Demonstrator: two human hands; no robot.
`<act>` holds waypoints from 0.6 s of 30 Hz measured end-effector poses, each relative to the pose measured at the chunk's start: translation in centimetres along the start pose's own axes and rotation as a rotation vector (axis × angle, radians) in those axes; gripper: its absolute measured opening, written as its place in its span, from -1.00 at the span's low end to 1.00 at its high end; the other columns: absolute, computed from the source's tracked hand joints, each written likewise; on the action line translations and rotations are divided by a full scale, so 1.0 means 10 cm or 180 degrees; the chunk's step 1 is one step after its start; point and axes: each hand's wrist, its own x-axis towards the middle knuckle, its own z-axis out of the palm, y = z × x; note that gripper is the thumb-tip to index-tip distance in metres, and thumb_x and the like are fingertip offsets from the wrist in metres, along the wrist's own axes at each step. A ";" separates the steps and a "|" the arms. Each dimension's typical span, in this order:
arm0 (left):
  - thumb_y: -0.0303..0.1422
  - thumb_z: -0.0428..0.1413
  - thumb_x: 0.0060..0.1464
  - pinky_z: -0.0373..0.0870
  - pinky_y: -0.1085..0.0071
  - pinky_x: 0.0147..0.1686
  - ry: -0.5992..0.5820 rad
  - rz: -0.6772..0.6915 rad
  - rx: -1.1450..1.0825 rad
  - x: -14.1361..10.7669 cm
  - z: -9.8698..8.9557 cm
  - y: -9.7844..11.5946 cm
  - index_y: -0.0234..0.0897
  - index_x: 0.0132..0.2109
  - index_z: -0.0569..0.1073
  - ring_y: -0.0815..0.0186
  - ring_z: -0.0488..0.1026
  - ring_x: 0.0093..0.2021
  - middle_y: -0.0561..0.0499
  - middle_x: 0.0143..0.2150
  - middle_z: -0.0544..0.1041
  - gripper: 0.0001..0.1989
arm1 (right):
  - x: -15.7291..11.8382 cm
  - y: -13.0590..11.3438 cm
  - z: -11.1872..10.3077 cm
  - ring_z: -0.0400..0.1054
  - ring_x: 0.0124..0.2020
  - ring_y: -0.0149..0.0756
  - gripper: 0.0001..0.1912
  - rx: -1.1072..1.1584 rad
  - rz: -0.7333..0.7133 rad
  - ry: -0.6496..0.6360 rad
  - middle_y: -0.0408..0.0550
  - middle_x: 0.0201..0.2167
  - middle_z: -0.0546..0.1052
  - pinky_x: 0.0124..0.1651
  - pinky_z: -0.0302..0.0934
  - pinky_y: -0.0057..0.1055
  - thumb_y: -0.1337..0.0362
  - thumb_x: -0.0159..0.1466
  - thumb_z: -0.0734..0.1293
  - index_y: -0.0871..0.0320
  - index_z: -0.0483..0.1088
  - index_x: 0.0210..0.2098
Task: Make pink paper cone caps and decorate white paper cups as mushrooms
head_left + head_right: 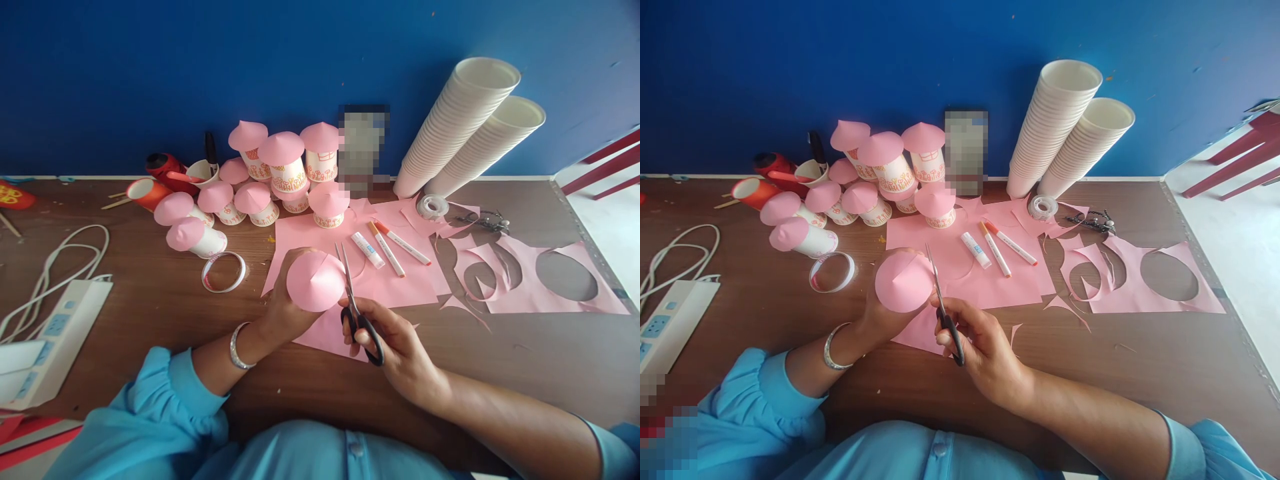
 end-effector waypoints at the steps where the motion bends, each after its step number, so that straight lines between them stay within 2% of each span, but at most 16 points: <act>1: -0.46 0.36 0.00 0.61 -0.01 0.10 -0.0001 -0.0030 -0.0007 0.00 0.00 0.00 0.00 0.25 0.33 0.01 0.53 0.09 -0.11 0.10 0.50 -0.30 | 0.00 0.00 0.00 0.30 -0.43 -0.38 -0.42 -0.0004 0.0005 -0.0003 -0.12 -0.38 0.43 -0.35 0.33 -0.38 -0.21 0.32 0.38 0.10 0.49 0.09; 9: -0.38 0.35 0.05 0.59 0.05 0.13 -0.0091 -0.0116 -0.0029 0.00 -0.01 0.01 -0.07 0.22 0.34 0.06 0.53 0.11 -0.10 0.09 0.49 -0.39 | -0.01 0.02 -0.01 0.31 -0.45 -0.41 -0.44 0.0067 0.0001 -0.0015 -0.15 -0.39 0.43 -0.36 0.32 -0.41 -0.20 0.33 0.37 0.10 0.49 0.07; 14: -0.36 0.38 0.03 0.58 0.08 0.09 -0.0091 -0.0007 0.0058 0.00 -0.02 0.00 -0.18 0.20 0.34 0.05 0.53 0.08 -0.15 0.08 0.51 -0.38 | -0.02 0.01 -0.02 0.32 -0.45 -0.40 -0.45 0.0089 -0.0009 -0.0025 -0.14 -0.40 0.43 -0.36 0.34 -0.40 -0.19 0.34 0.37 0.10 0.51 0.07; 18: -0.39 0.37 0.02 0.57 0.06 0.08 -0.0072 -0.0073 -0.0003 0.01 -0.01 0.01 -0.13 0.19 0.35 0.05 0.54 0.07 -0.13 0.08 0.51 -0.38 | -0.02 0.00 -0.01 0.31 -0.45 -0.39 -0.44 0.0146 0.0014 -0.0040 -0.15 -0.42 0.41 -0.34 0.38 -0.37 -0.20 0.34 0.36 0.09 0.51 0.08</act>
